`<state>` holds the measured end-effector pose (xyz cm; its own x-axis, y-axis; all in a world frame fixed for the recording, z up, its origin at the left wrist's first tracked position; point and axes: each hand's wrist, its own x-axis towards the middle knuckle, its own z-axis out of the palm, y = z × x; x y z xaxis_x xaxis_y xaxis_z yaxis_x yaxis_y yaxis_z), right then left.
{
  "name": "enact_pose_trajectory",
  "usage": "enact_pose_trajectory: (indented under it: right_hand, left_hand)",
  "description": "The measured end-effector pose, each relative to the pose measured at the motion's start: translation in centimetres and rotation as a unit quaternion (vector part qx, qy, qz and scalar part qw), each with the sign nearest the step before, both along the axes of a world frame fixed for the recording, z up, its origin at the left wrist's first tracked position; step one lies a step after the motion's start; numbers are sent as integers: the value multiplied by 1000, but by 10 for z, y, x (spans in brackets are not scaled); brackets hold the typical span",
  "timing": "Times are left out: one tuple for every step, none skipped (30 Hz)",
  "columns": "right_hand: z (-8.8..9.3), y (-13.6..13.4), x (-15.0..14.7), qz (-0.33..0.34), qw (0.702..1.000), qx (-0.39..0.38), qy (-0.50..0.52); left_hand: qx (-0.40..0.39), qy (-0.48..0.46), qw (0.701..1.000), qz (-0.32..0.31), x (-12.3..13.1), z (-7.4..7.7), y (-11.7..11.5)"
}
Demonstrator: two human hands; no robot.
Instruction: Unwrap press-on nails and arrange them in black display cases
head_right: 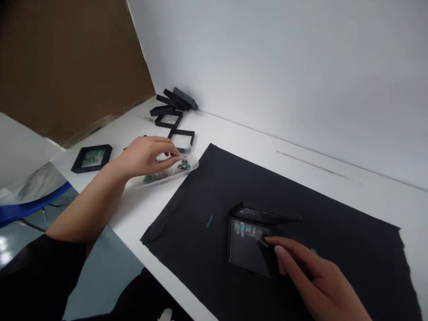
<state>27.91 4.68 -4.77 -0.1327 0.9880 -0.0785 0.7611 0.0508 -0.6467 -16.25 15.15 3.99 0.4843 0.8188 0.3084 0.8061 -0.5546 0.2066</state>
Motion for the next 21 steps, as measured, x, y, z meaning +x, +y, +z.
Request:
enact_pose_trajectory:
  right_hand:
    - [0,0,0,12,1000,-5,5]
    - [1,1,0,26,999,-16,10]
    - [2,1,0,41,999,-30,12]
    - [4,1,0,42,999,-32,10]
    - [6,1,0,43,999,-32,9]
    - [8,1,0,45,998,-31,10]
    - [10,1,-1,48,998,-32,13]
    - [11,2,-1,49,998,-31,17]
    - [12,2,-2,47,998,-28,20]
    - [13,2,-3,44,998,-27,20]
    - [13,2,-4,40,999,-29,16]
    - [13,2,-4,39,999,-27,14]
    - [13,2,-5,42,999,-23,13]
    - [13,2,-5,47,999,-17,13]
    - [13,2,-5,52,998,-13,12]
    - [13,2,-5,57,998,-9,11]
    - [14,2,-5,59,998,-7,10]
    - [15,2,-5,56,998,-7,8]
    - [16,3,-6,53,999,-9,5]
    - [17,3,-8,49,999,-9,6]
    - [18,4,-10,45,999,-9,7]
  left_hand:
    - [20,-7,1000,-7,-1,2,-1]
    - [43,-14,999,-16,-1,3,-3]
    - [68,-19,997,-26,-1,4,-4]
    - [95,-22,995,-33,0,5,-6]
    - [121,-22,992,-37,1,6,-8]
    - [147,-22,988,-41,3,6,-9]
    - [167,-21,985,-45,5,6,-11]
    - [182,-21,982,-49,6,6,-13]
    - [193,-22,980,-52,7,6,-14]
    - [195,-24,979,-56,8,6,-16]
    - [191,-27,979,-60,8,7,-18]
    - [181,-30,981,-66,8,8,-19]
    - [169,-34,982,-74,7,10,-21]
    - [157,-40,983,-84,6,13,-22]
    - [143,-45,984,-92,5,15,-23]
    - [129,-49,986,-93,4,18,-25]
    - [116,-52,988,-89,4,20,-27]
    - [104,-55,990,-81,4,22,-29]
    - [95,-58,991,-75,5,24,-33]
    - [87,-62,992,-72,7,26,-37]
    - [80,-65,992,-73,10,27,-43]
